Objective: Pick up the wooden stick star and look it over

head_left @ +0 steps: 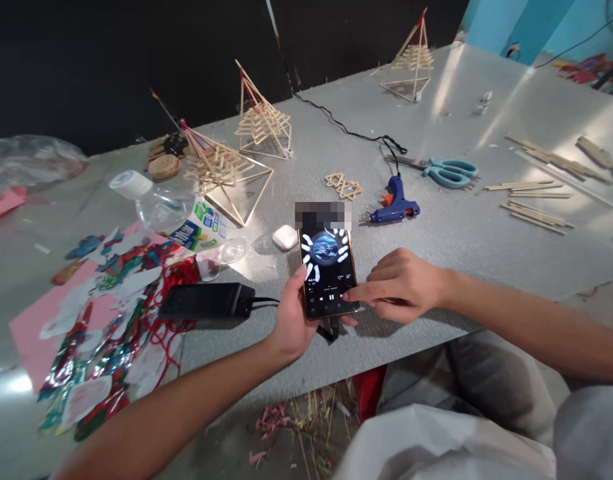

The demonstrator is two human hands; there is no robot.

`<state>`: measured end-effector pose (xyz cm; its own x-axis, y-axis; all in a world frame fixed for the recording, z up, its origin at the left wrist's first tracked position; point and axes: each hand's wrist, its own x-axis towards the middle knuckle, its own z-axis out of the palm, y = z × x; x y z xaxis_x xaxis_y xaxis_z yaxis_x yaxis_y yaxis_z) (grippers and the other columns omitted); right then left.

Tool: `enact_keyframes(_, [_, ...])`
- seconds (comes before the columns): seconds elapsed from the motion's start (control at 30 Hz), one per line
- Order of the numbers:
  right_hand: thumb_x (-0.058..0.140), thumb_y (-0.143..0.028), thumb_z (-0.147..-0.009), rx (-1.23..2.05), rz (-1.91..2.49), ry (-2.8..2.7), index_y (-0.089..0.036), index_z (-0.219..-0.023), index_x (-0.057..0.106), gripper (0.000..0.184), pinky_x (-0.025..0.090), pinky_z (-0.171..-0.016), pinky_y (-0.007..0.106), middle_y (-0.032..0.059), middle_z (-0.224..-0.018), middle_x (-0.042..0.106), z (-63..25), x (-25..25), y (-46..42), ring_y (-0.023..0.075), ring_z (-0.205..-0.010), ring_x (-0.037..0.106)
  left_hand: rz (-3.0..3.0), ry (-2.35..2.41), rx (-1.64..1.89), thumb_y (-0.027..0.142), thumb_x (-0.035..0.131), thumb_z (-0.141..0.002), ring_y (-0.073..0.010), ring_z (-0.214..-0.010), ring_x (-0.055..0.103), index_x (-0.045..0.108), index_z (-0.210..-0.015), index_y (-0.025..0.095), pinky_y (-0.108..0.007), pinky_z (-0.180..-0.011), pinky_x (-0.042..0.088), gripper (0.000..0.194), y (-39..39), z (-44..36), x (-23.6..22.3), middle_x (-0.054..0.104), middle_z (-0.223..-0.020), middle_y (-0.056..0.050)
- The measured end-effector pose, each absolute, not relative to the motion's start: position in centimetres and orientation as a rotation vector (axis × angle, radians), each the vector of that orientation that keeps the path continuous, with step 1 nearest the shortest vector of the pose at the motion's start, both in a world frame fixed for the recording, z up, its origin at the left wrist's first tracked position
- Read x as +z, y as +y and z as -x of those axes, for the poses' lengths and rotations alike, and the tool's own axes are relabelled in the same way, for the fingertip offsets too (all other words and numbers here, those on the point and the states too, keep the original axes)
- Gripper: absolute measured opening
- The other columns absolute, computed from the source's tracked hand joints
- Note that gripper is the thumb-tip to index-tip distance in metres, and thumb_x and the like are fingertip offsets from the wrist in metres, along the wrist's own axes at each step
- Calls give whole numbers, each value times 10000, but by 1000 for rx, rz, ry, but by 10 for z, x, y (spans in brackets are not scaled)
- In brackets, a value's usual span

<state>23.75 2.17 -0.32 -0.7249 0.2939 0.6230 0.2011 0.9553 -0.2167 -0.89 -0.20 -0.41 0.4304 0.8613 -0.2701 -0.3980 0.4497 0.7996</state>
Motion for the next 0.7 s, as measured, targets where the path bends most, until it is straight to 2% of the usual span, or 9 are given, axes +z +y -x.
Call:
enact_keyframes(0.3, [489,-207,-1063,159,359,-2426,-193,-1349,678,343,409,-553,297,-49,-724,714,-238,-5,22,118,-562,630,-733,758,881,637,614,-1006,-378,-1141,799,698,-1404,98,-439,-738,739,675,-2,9,-4,832,-1183,-188])
enact_keyframes(0.7, [498,-204,-1058,154,361,-2425,-185,-1350,675,342,411,-545,297,-51,-729,716,-238,-3,22,115,-558,633,-703,725,870,615,601,-1021,-362,-1111,810,645,-1483,115,-427,-729,742,681,-2,10,-5,821,-1242,-178])
